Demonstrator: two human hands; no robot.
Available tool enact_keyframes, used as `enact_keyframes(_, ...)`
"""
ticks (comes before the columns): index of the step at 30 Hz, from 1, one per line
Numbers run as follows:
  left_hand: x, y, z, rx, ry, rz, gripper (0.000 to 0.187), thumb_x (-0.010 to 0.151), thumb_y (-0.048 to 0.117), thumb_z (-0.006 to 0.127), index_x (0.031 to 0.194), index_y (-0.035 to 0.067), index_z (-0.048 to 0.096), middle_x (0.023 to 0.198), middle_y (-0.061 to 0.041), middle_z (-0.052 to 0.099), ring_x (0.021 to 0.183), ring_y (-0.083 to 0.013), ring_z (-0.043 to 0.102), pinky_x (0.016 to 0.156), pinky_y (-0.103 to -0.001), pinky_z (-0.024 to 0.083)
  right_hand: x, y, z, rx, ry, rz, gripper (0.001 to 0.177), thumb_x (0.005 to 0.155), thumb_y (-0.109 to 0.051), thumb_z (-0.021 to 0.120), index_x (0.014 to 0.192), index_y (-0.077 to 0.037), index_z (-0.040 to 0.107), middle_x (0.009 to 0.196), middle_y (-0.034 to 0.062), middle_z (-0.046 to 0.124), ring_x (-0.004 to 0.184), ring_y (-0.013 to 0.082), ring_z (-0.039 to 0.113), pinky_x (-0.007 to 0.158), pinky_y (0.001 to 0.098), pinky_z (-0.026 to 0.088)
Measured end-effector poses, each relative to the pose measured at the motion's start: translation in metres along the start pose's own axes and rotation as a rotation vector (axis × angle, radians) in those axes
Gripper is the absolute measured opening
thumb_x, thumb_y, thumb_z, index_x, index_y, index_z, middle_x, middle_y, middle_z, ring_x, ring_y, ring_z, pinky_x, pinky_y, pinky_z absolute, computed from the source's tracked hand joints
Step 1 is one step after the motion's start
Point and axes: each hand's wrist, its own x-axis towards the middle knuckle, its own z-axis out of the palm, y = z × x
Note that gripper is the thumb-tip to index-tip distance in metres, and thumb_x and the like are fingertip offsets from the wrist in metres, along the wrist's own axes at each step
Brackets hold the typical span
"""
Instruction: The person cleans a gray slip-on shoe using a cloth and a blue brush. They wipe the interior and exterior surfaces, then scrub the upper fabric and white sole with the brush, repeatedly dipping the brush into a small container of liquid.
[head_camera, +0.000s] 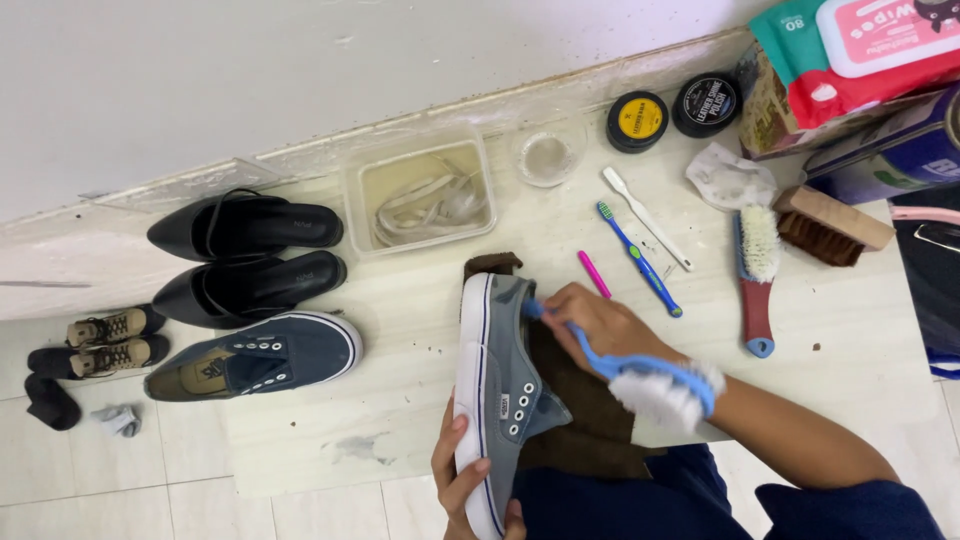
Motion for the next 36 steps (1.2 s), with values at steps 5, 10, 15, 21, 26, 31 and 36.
enact_keyframes(5, -0.001, 0.009, -0.002, 0.022, -0.007, -0.064, 0.040, 0.083, 0.014, 0.051, 0.122, 0.016, 0.045, 0.143, -0.022, 0.038, 0.142, -0.0529, 0.036, 0.117, -0.061, 0.039, -0.003, -0.004, 0.005, 0.263, 0.045, 0.225, 0.004, 0.095, -0.004, 0.057, 0.093, -0.003, 0.054, 0.097, 0.0138, 0.062, 0.083, 0.0196, 0.067, 0.073, 0.0258, 0.054)
enact_keyframes(10, -0.001, 0.007, -0.001, 0.000, 0.003, -0.052, 0.036, 0.087, 0.017, 0.050, 0.123, 0.016, 0.046, 0.144, -0.021, 0.038, 0.142, -0.0521, 0.036, 0.116, -0.060, 0.039, -0.008, 0.001, 0.011, 0.161, 0.050, 0.138, 0.007, 0.093, -0.001, 0.061, 0.092, -0.005, 0.055, 0.098, 0.0128, 0.064, 0.087, 0.0212, 0.069, 0.073, 0.0261, 0.057)
enact_keyframes(15, -0.005, 0.004, -0.002, 0.024, 0.008, -0.065, 0.037, 0.087, 0.019, 0.053, 0.123, 0.017, 0.044, 0.144, -0.021, 0.037, 0.143, -0.0522, 0.036, 0.116, -0.060, 0.040, -0.008, 0.006, 0.001, -0.077, 0.067, 0.151, 0.008, 0.094, -0.006, 0.059, 0.094, 0.000, 0.054, 0.097, 0.0194, 0.065, 0.069, 0.0218, 0.068, 0.053, 0.0268, 0.059)
enact_keyframes(21, -0.006, 0.001, 0.003, 0.035, 0.057, -0.037, 0.036, 0.084, 0.018, 0.052, 0.119, 0.015, 0.046, 0.141, -0.023, 0.041, 0.140, -0.0534, 0.039, 0.116, -0.062, 0.040, -0.004, 0.000, 0.012, 0.209, 0.224, 0.229, 0.008, 0.093, -0.003, 0.061, 0.087, -0.004, 0.056, 0.090, 0.0128, 0.066, 0.080, 0.0199, 0.067, 0.069, 0.0248, 0.052)
enact_keyframes(26, -0.007, -0.004, 0.005, -0.006, 0.034, -0.008, 0.036, 0.087, 0.018, 0.052, 0.123, 0.016, 0.047, 0.142, -0.022, 0.039, 0.140, -0.0547, 0.037, 0.115, -0.063, 0.042, -0.017, 0.001, 0.019, 0.123, 0.021, 0.232, 0.005, 0.093, -0.007, 0.060, 0.089, -0.007, 0.057, 0.097, 0.0091, 0.065, 0.082, 0.0170, 0.067, 0.069, 0.0240, 0.053)
enact_keyframes(31, -0.012, -0.003, 0.001, 0.031, 0.009, -0.042, 0.037, 0.085, 0.017, 0.055, 0.121, 0.015, 0.046, 0.143, -0.022, 0.038, 0.141, -0.0528, 0.036, 0.114, -0.062, 0.043, -0.010, 0.006, 0.011, 0.102, 0.137, 0.202, 0.009, 0.091, 0.000, 0.063, 0.096, -0.004, 0.057, 0.098, 0.0132, 0.066, 0.081, 0.0205, 0.069, 0.066, 0.0248, 0.058)
enact_keyframes(36, -0.008, -0.003, 0.006, 0.030, 0.047, 0.005, 0.033, 0.088, 0.020, 0.053, 0.121, 0.015, 0.047, 0.140, -0.022, 0.041, 0.139, -0.0556, 0.039, 0.114, -0.063, 0.043, -0.013, -0.003, 0.028, 0.358, 0.062, 0.242, 0.009, 0.094, -0.007, 0.060, 0.087, -0.005, 0.054, 0.087, 0.0112, 0.063, 0.086, 0.0250, 0.068, 0.069, 0.0293, 0.056)
